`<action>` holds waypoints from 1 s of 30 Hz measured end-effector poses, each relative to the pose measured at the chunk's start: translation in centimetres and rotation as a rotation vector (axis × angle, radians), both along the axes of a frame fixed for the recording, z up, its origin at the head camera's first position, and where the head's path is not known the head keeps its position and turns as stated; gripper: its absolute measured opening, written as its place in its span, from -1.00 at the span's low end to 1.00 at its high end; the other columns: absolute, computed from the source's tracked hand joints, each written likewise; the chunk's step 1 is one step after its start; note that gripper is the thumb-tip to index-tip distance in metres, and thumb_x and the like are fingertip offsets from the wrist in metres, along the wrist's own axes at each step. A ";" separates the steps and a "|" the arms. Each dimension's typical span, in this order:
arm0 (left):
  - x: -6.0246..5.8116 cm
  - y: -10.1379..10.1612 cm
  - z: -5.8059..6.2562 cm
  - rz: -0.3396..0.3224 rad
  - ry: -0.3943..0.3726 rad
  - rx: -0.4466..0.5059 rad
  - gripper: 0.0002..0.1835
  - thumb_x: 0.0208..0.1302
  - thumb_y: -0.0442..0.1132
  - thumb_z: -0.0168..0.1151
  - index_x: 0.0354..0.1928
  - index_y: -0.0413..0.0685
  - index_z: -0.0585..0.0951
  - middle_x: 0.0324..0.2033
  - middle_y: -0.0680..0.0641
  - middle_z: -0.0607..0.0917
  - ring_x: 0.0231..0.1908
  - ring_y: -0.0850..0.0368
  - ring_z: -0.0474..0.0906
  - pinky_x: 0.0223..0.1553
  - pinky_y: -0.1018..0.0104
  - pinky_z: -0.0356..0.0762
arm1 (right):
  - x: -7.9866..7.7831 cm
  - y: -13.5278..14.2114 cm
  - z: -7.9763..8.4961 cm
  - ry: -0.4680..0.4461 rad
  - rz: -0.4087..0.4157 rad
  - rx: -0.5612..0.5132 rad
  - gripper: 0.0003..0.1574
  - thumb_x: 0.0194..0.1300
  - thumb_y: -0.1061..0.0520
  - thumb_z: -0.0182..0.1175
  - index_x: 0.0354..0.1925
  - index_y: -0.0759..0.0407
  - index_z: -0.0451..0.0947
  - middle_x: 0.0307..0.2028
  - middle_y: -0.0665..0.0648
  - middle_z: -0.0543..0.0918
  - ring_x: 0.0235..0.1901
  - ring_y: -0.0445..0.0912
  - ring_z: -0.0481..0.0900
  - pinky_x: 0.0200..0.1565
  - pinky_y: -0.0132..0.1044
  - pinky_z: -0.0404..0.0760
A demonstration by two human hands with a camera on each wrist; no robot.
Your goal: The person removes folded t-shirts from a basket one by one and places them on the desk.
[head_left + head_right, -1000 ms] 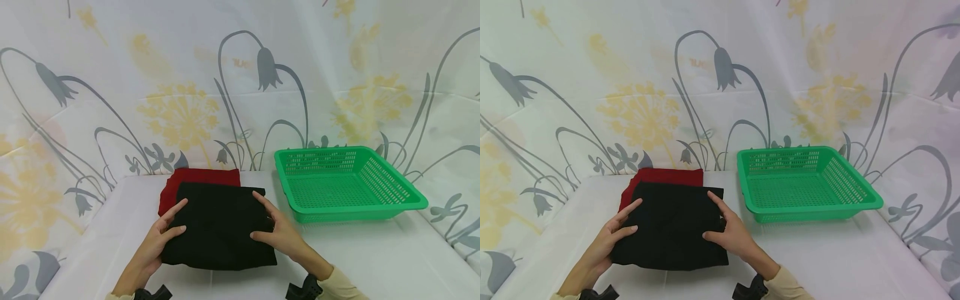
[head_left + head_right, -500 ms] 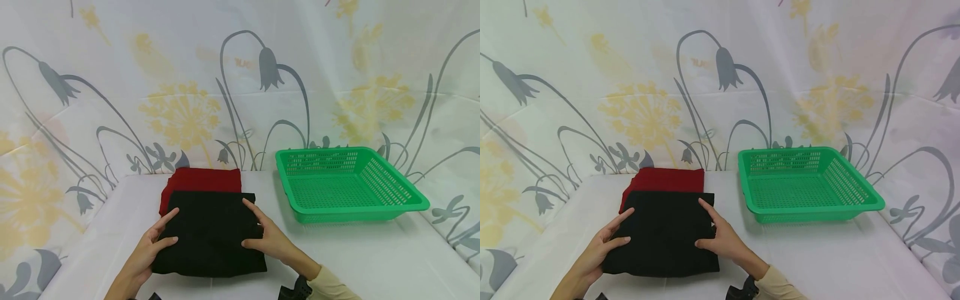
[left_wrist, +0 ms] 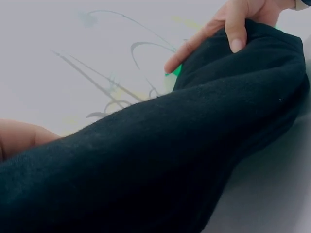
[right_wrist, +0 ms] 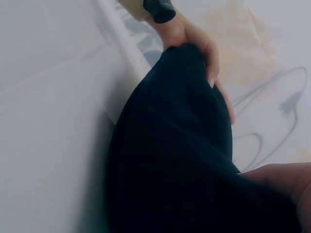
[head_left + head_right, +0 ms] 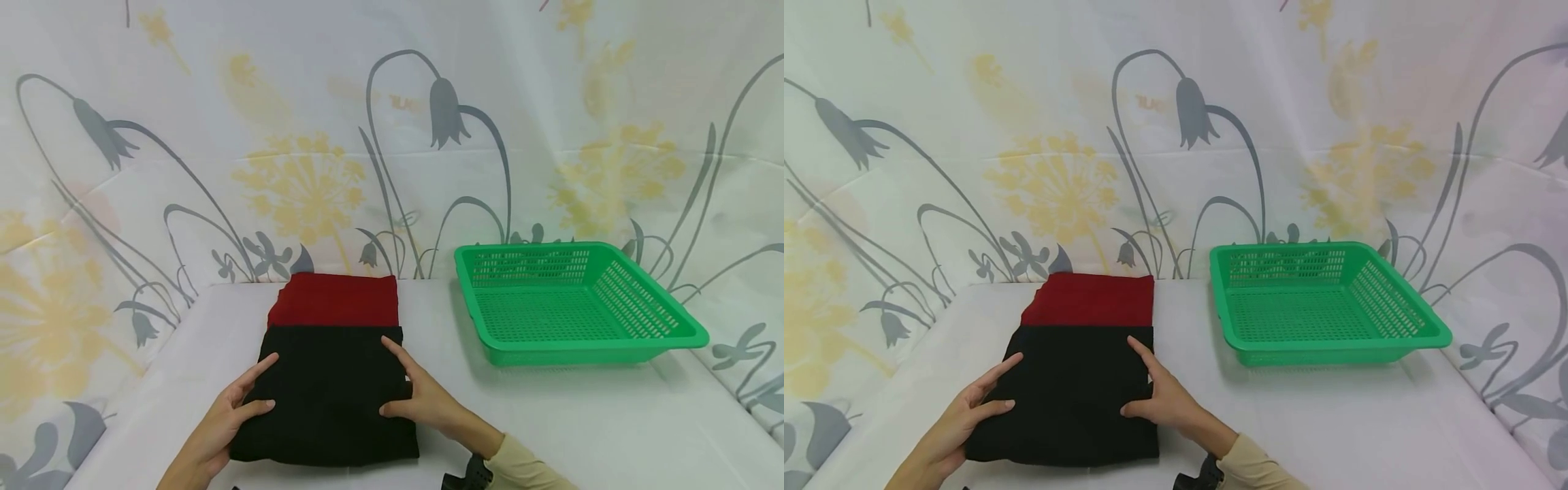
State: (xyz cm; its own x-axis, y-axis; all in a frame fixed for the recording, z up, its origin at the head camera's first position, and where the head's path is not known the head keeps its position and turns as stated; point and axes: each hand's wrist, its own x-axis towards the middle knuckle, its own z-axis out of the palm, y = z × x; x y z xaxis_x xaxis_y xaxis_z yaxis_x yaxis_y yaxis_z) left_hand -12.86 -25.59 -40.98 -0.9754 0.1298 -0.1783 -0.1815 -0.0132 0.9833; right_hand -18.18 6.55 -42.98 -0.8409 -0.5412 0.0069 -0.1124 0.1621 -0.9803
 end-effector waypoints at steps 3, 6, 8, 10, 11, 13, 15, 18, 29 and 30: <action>0.3 -0.4 -0.1 -0.007 -0.024 -0.013 -0.27 0.32 -0.33 0.17 0.49 0.14 0.19 0.45 -0.04 0.00 0.31 0.01 0.10 0.06 0.27 0.45 | 0.2 -0.3 -0.1 -0.021 0.006 -0.008 0.24 0.10 0.25 0.38 0.53 -0.25 -0.09 0.49 0.12 -0.13 0.36 0.45 -0.16 0.16 0.42 0.09; 0.7 -0.8 -0.2 -0.030 -0.051 0.010 -0.25 0.32 -0.34 0.16 0.50 0.15 0.15 0.45 -0.06 -0.02 0.26 0.10 0.25 0.07 0.23 0.47 | 0.4 -0.4 -0.1 -0.031 0.007 -0.013 0.24 0.09 0.26 0.38 0.53 -0.20 -0.10 0.49 0.13 -0.12 0.36 0.44 -0.17 0.18 0.43 0.04; 0.8 -1.0 -0.3 -0.056 -0.067 0.036 -0.24 0.35 -0.33 0.15 0.51 0.16 0.11 0.45 -0.11 -0.03 0.19 0.15 0.36 0.07 0.17 0.47 | 0.6 -0.4 -0.2 -0.038 0.007 -0.019 0.24 0.09 0.27 0.38 0.53 -0.17 -0.10 0.48 0.14 -0.09 0.37 0.41 -0.16 0.19 0.43 0.01; 0.8 -1.2 -0.5 -0.079 -0.079 0.056 -0.24 0.36 -0.32 0.14 0.52 0.17 0.09 0.45 -0.15 -0.04 0.16 0.17 0.41 0.08 0.12 0.47 | 0.8 -0.4 -0.2 -0.045 0.009 -0.021 0.25 0.08 0.26 0.38 0.53 -0.16 -0.10 0.47 0.13 -0.05 0.38 0.35 -0.15 0.20 0.43 -0.03; 0.8 -1.4 -0.6 -0.087 -0.084 0.060 -0.24 0.37 -0.31 0.14 0.52 0.18 0.08 0.45 -0.17 -0.04 0.15 0.17 0.43 0.08 0.10 0.47 | 0.9 -0.4 -0.2 -0.054 0.014 -0.024 0.25 0.08 0.26 0.38 0.53 -0.16 -0.10 0.46 0.13 0.00 0.38 0.32 -0.10 0.21 0.41 -0.02; 0.9 -1.7 -0.8 -0.098 -0.093 0.064 -0.25 0.38 -0.31 0.13 0.52 0.18 0.08 0.44 -0.20 -0.01 0.14 0.14 0.45 0.08 0.08 0.47 | 1.1 -0.5 -0.3 -0.073 0.023 -0.032 0.25 0.07 0.27 0.39 0.53 -0.17 -0.09 0.43 0.12 0.09 0.37 0.23 -0.02 0.24 0.37 -0.04; 0.9 -2.0 -1.1 -0.114 -0.097 0.068 -0.25 0.39 -0.31 0.12 0.53 0.18 0.07 0.43 -0.19 0.04 0.14 0.12 0.45 0.08 0.06 0.47 | 1.3 -0.6 -0.4 -0.091 0.029 -0.038 0.26 0.06 0.27 0.39 0.53 -0.18 -0.09 0.41 0.11 0.15 0.36 0.16 0.04 0.26 0.33 -0.05; 0.9 -2.5 -1.4 -0.152 -0.102 0.102 -0.26 0.39 -0.34 0.10 0.53 0.20 0.08 0.39 -0.11 0.16 0.15 0.11 0.46 0.09 0.04 0.45 | 1.6 -0.7 -0.6 -0.110 0.031 -0.051 0.26 0.07 0.29 0.39 0.53 -0.17 -0.09 0.38 0.09 0.22 0.33 0.11 0.11 0.27 0.29 -0.04; 1.0 -4.5 -2.7 -0.360 -0.039 0.228 -0.35 0.45 -0.46 -0.08 0.40 0.42 0.33 0.21 0.19 0.40 0.16 0.20 0.44 0.10 0.12 0.45 | 2.3 -0.8 -1.1 -0.202 0.045 -0.091 0.22 0.11 0.29 0.38 0.53 -0.06 -0.09 0.34 0.12 0.27 0.24 0.05 0.26 0.27 0.21 0.11; 1.0 -4.6 -2.7 -0.377 -0.041 0.236 -0.35 0.45 -0.48 -0.10 0.37 0.44 0.35 0.20 0.21 0.41 0.17 0.22 0.44 0.11 0.14 0.44 | 2.3 -0.8 -1.1 -0.212 0.047 -0.092 0.22 0.10 0.29 0.38 0.53 -0.06 -0.09 0.35 0.12 0.26 0.24 0.04 0.26 0.27 0.21 0.10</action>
